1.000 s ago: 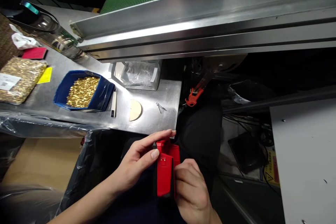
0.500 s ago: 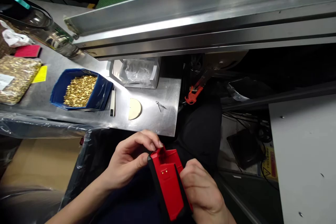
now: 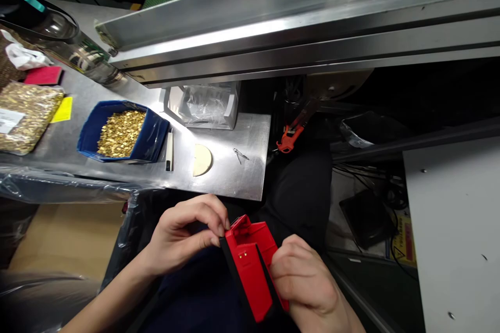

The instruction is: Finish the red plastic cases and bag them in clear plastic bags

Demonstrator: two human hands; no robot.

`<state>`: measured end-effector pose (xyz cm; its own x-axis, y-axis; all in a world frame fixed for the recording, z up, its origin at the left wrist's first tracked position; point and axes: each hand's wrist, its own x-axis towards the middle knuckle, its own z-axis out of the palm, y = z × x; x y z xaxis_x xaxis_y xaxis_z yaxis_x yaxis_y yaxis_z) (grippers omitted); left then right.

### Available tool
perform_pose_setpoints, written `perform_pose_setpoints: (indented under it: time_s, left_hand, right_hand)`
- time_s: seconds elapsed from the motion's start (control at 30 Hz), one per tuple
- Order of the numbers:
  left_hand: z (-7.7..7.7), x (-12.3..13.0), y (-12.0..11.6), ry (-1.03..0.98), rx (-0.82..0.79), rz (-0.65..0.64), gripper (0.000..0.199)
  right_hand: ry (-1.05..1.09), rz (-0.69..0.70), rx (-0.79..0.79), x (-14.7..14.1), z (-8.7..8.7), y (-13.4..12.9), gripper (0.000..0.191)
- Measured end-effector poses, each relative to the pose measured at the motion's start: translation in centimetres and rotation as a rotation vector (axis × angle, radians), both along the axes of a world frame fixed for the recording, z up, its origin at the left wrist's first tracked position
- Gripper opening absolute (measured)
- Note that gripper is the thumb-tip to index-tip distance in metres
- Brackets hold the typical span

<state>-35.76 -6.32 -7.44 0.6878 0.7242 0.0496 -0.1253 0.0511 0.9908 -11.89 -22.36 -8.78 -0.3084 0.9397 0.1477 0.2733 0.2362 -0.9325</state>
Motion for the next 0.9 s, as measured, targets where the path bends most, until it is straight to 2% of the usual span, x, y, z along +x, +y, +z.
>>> perform_pose_setpoints:
  time_s: [0.23, 0.5, 0.73, 0.9]
  left_hand:
    - [0.3, -0.1, 0.1, 0.001, -0.015, 0.007, 0.005]
    - [-0.2, 0.2, -0.5, -0.005, -0.045, 0.089, 0.008]
    - [-1.0, 0.3, -1.6, -0.052, -0.229, 0.151, 0.008]
    - [-1.2, 0.2, -1.3, -0.024, -0.113, 0.147, 0.008]
  right_hand:
    - [-0.038, -0.019, -0.027, 0.1, -0.1, -0.2, 0.027]
    - [0.011, -0.011, -0.039, -0.1, -0.2, -0.1, 0.027]
    - [0.048, -0.02, -0.041, -0.4, -0.5, -0.2, 0.029]
    - [0.045, -0.014, -0.047, -0.4, -0.5, -0.1, 0.028]
